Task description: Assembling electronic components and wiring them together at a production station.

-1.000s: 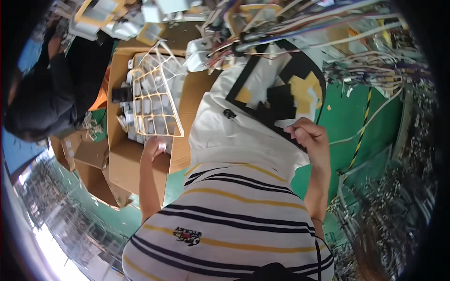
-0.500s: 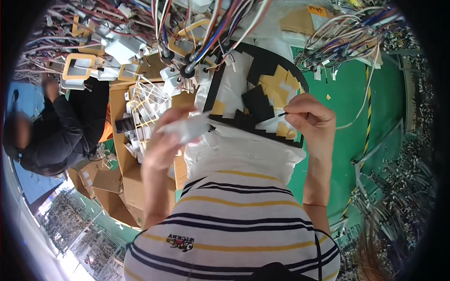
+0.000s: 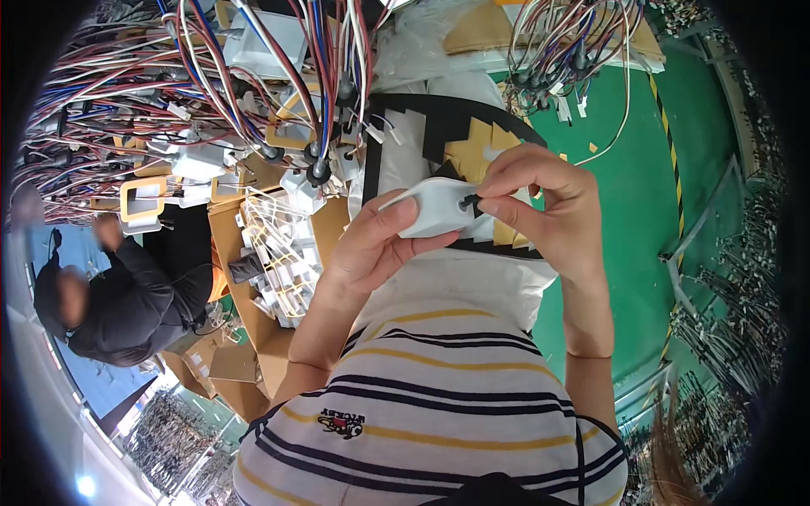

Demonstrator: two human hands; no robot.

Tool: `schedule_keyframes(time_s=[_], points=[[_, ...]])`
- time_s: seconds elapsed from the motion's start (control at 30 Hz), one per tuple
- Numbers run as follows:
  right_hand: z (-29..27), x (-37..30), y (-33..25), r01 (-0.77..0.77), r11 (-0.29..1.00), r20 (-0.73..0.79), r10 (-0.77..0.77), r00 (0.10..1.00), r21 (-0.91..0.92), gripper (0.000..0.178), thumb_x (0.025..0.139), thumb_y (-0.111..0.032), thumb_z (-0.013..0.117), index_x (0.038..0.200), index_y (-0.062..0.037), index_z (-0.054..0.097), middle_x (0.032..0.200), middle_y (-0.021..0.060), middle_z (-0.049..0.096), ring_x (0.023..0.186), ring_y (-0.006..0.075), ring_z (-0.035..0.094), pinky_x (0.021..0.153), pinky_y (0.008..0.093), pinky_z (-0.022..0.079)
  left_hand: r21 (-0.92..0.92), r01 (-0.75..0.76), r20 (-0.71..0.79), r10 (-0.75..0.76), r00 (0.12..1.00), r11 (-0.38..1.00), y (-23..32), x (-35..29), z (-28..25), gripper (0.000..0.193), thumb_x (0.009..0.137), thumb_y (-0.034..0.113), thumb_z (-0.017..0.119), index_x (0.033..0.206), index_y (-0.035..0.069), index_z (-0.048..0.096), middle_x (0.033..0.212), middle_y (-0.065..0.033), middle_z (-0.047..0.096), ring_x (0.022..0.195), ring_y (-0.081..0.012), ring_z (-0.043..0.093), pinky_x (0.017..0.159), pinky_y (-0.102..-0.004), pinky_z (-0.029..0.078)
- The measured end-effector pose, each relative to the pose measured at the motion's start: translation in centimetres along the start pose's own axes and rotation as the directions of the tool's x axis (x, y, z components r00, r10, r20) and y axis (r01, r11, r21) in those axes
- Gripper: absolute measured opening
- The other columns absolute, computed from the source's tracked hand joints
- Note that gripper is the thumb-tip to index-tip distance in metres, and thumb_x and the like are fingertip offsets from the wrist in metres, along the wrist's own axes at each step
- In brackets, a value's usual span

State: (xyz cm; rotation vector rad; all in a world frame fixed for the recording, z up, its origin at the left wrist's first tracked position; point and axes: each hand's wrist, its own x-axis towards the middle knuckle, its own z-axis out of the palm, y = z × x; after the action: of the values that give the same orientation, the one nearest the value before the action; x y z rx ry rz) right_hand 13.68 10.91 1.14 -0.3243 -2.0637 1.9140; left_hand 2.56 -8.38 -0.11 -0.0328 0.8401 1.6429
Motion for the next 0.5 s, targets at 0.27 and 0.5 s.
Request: schedule_keyframes(time_s=[0.27,0.5], points=[[0.6,0.3,-1.2,0.209,0.950,0.000,-0.215,0.977,-0.233,0.023,0.061,0.012,0.069,0.076,-0.0043,0.067,0.082,0.0046,0.063,0.077,0.0140,0.056,0.069,0.0270,0.042,0.263,-0.228,-0.012,0.240,0.971,0.938,-0.5,0.0,0.0,0.039,0.088,0.020,0.060,0.118,-0.006,0.054,0.126,-0.0130,0.044,0.114,-0.0241,0.051,0.097,-0.0380,0.046],[1.4,-0.4,-1.8,0.156,0.967,-0.117,-0.182,0.976,-0.201,0.024,0.064,0.013,0.069,0.082,-0.0032,0.068,0.081,0.0067,0.062,0.070,0.0132,0.056,0.058,0.0227,0.044,0.211,-0.265,-0.097,0.290,0.952,0.941,-0.8,-0.1,0.5,0.049,0.085,0.026,0.064,0.116,-0.011,0.053,0.127,-0.0170,0.045,0.107,-0.0285,0.057,0.091,-0.0407,0.052]])
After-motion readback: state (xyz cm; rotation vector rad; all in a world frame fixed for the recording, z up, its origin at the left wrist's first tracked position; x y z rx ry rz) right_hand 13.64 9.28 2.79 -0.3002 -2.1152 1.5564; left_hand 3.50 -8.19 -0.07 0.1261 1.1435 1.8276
